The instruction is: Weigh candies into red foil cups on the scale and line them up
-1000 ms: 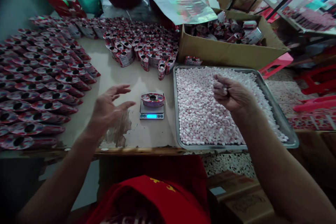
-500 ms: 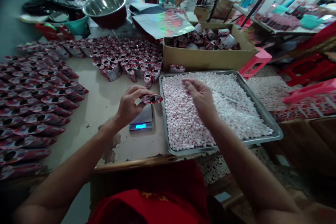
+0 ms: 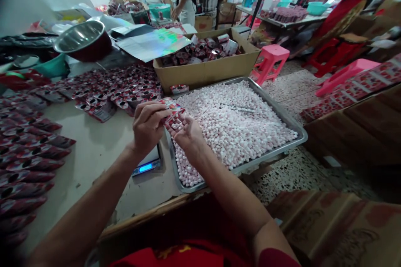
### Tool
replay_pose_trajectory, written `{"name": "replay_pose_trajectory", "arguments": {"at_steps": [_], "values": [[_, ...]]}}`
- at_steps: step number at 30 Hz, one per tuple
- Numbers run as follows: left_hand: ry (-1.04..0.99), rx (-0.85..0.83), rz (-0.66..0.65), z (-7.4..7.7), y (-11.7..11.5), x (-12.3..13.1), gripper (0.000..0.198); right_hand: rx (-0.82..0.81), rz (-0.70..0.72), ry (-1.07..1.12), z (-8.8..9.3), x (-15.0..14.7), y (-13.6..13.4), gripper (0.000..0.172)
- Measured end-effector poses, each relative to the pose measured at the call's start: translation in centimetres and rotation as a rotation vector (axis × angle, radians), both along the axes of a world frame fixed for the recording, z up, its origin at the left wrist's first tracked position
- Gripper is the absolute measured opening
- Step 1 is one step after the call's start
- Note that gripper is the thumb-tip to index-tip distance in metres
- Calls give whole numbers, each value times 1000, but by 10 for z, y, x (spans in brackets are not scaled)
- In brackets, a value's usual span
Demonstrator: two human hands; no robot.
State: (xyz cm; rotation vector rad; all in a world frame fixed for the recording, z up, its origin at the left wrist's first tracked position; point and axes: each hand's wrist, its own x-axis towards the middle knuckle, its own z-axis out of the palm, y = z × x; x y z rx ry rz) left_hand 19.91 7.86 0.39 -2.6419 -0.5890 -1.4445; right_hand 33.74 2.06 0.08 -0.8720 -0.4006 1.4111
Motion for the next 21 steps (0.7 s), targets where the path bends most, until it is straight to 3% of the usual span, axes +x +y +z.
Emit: {"name": "replay_pose_trajectory", "arguments": {"at_steps": [5,8,11,17,21], "values": [[-118,-64,30,-14,0,0,16,-271,-165,507,12,-2,-3,30],[-226,-193,59,-20,1,-1,16,-305,-156,544,14,-4,-4,26],[-367,-452,98,-24,-3,-11,21,-325,-82,519,12,-4,-6,20],[-582,-1001,167,-30,-33,-80,51,-244,-38,397,16,-1,-21,19],[-561,-1154,265,-50,-55,-123,54,-224,71,294,19,-9,-22,17]]}}
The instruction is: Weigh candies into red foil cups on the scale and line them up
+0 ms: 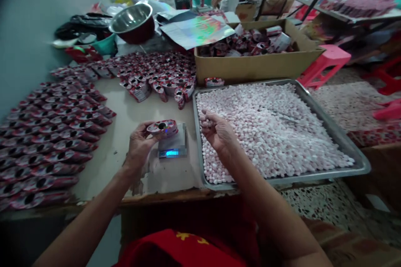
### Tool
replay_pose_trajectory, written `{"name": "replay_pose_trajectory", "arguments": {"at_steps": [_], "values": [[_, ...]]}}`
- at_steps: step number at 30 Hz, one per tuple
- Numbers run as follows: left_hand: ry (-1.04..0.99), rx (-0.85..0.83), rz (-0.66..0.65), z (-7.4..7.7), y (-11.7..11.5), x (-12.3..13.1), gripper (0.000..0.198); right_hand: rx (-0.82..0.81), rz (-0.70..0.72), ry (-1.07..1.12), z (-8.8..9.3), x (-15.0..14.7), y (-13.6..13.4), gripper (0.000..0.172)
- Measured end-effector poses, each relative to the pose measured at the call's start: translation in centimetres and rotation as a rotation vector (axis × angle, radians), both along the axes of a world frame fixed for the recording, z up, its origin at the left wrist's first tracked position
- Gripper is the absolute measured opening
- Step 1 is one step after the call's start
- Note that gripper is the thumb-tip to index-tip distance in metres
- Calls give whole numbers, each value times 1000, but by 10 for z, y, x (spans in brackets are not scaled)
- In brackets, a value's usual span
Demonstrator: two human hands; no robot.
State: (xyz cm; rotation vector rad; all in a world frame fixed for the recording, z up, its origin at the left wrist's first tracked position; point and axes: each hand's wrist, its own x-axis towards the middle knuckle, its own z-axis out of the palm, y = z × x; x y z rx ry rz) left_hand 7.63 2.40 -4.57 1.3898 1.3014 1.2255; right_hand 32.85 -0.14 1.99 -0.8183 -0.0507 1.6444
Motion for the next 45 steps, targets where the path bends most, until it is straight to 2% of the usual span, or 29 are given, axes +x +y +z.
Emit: {"name": "replay_pose_trajectory", "arguments": {"at_steps": [3,6,10,16,20,25,31,37,41,45], "values": [[0,-57,-20,-18,-7,-11,51,-18,87,-60,-2,-11,6,13],[50,-32,-55,-22,-10,-14,57,-42,159,-94,-5,-18,11,17],[164,62,-51,-11,-14,-34,73,-140,183,-237,-3,-18,14,15],[166,60,127,2,-18,-81,43,-181,365,-302,4,-25,17,30],[206,104,189,13,-20,-94,43,-169,433,-281,0,-33,22,32],[238,208,187,27,-22,-92,48,-86,467,-356,2,-34,28,28],[192,191,114,33,-22,-82,54,89,527,-556,15,-35,31,17],[208,171,77,29,-20,-70,61,234,624,-690,24,-42,39,24],[316,136,3,24,-20,-58,68,282,630,-747,26,-47,42,25],[388,102,-62,17,-18,-50,74,399,662,-933,25,-59,43,29]]}}
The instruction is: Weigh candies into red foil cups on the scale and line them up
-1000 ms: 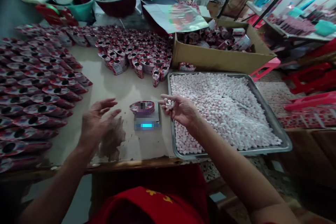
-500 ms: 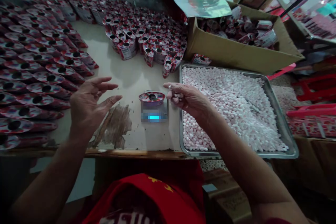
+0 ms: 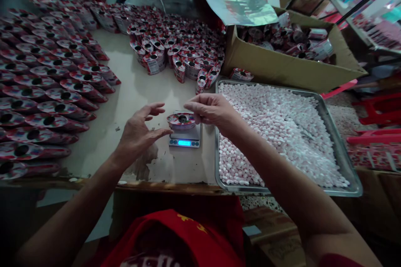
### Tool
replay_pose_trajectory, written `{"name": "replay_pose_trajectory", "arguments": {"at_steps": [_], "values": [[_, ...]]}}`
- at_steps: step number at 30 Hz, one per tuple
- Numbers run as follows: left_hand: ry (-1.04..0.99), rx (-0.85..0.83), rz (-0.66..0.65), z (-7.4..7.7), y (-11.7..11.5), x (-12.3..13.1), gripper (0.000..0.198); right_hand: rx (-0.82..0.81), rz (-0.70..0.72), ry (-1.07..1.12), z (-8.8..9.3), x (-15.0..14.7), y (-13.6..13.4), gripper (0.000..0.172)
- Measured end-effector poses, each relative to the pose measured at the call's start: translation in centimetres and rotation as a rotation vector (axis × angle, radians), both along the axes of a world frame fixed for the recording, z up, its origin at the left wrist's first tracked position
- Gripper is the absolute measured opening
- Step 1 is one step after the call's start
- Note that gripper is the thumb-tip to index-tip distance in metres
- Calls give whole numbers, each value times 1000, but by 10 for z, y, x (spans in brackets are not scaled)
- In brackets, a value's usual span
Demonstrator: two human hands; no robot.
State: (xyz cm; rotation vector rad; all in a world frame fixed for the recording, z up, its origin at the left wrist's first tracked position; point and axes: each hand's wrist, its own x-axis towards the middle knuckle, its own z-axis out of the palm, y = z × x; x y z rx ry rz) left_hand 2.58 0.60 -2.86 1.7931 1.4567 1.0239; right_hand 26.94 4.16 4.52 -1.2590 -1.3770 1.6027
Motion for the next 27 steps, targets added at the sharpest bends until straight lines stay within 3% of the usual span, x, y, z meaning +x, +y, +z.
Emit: {"name": "replay_pose_trajectory", "arguments": {"at_steps": [5,12,16,19,21,24,27], "values": [[13,6,-10,-4,-1,-4,73,198,158,-333,-6,-13,4,20],[18,-5,-20,-2,0,-12,71,418,220,-683,-3,-22,16,19],[6,-8,-43,-3,1,-14,75,426,224,-657,-2,-26,23,25],[-2,-15,-49,-3,0,-17,74,284,169,-422,-1,-20,26,22],[-12,-37,-43,-3,0,-20,74,56,89,-209,0,-10,26,16],[-66,-101,-28,-5,0,-23,72,-290,-163,72,2,11,22,17],[-118,-158,-10,-6,0,-24,67,-357,-476,184,2,33,11,22]]}}
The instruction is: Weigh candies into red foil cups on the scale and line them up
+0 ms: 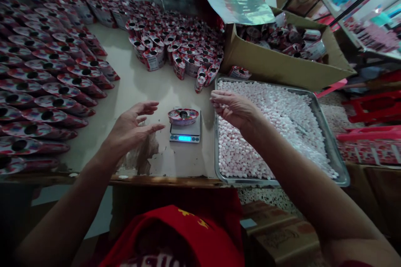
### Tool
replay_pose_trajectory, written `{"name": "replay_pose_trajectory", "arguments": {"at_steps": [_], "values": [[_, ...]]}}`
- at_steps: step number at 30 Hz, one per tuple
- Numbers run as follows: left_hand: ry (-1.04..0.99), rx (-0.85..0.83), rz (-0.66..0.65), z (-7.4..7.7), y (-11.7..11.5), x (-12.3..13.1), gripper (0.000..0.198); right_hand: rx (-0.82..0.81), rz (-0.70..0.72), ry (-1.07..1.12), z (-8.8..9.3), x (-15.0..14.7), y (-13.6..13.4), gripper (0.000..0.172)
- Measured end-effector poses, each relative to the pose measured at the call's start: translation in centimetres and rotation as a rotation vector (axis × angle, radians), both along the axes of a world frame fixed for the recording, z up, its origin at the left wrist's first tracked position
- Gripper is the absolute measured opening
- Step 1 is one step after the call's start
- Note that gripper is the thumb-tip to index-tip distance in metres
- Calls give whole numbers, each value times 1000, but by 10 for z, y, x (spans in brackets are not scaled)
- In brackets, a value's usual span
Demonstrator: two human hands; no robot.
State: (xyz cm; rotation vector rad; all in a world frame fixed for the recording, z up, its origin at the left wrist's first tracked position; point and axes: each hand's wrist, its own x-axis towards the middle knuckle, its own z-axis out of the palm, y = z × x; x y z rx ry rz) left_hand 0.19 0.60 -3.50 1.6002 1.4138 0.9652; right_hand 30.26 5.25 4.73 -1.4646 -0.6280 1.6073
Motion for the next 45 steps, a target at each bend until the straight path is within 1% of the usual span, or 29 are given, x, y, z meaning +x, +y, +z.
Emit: {"name": "replay_pose_trajectory", "arguments": {"at_steps": [1,2,4,6,8,10,13,14,16,17,19,23,25,28,30,32,34,36,38,40,42,43,44,45], "values": [[-7,-6,5,0,0,1,66,0,-59,-11,0,6,-4,24],[-11,-6,4,0,0,2,65,-4,-87,-27,1,11,-8,28],[-19,9,-8,0,-1,5,64,-22,-83,-50,3,15,-12,38],[-30,21,-23,2,-2,7,65,-35,-41,-49,6,12,-13,45],[-35,21,-29,4,-4,7,68,-37,38,-36,10,2,-11,43],[-31,1,-22,6,-8,2,70,-7,156,-34,12,-11,-7,35],[-50,-55,12,6,-14,-7,70,117,394,-78,10,-28,-1,16],[-70,-77,28,5,-16,-10,70,177,470,-104,8,-33,0,13],[-112,-116,53,3,-16,-13,71,295,587,-165,3,-39,3,19],[-128,-130,55,1,-16,-13,72,345,626,-201,1,-42,5,24],[-142,-139,19,-1,-12,-9,74,416,672,-281,-3,-46,7,30],[-99,-84,-75,1,-5,2,74,480,748,-440,-7,-51,8,37],[-60,-62,-78,5,-3,4,73,496,776,-495,-8,-51,7,38],[-12,-93,-68,14,-4,4,74,490,755,-501,-9,-51,4,37],[18,-123,-69,19,-4,4,73,449,736,-457,-10,-50,3,35],[42,-130,-76,24,-4,5,72,414,747,-437,-12,-51,2,34],[60,-118,-82,26,-4,6,71,424,757,-500,-14,-51,2,36],[68,-114,-84,27,-3,6,71,458,742,-582,-11,-49,3,42],[75,-124,-81,29,-3,5,71,472,692,-575,-3,-42,4,45],[82,-140,-69,31,-4,3,70,458,589,-472,7,-27,7,39],[86,-146,-49,33,-5,-1,69,410,429,-332,16,-3,9,24],[88,-142,-37,35,-6,-3,69,360,339,-260,18,11,9,15],[92,-134,-26,36,-7,-4,69,288,236,-197,19,26,9,14],[98,-125,-18,37,-7,-5,68,206,127,-150,18,41,7,20]]}}
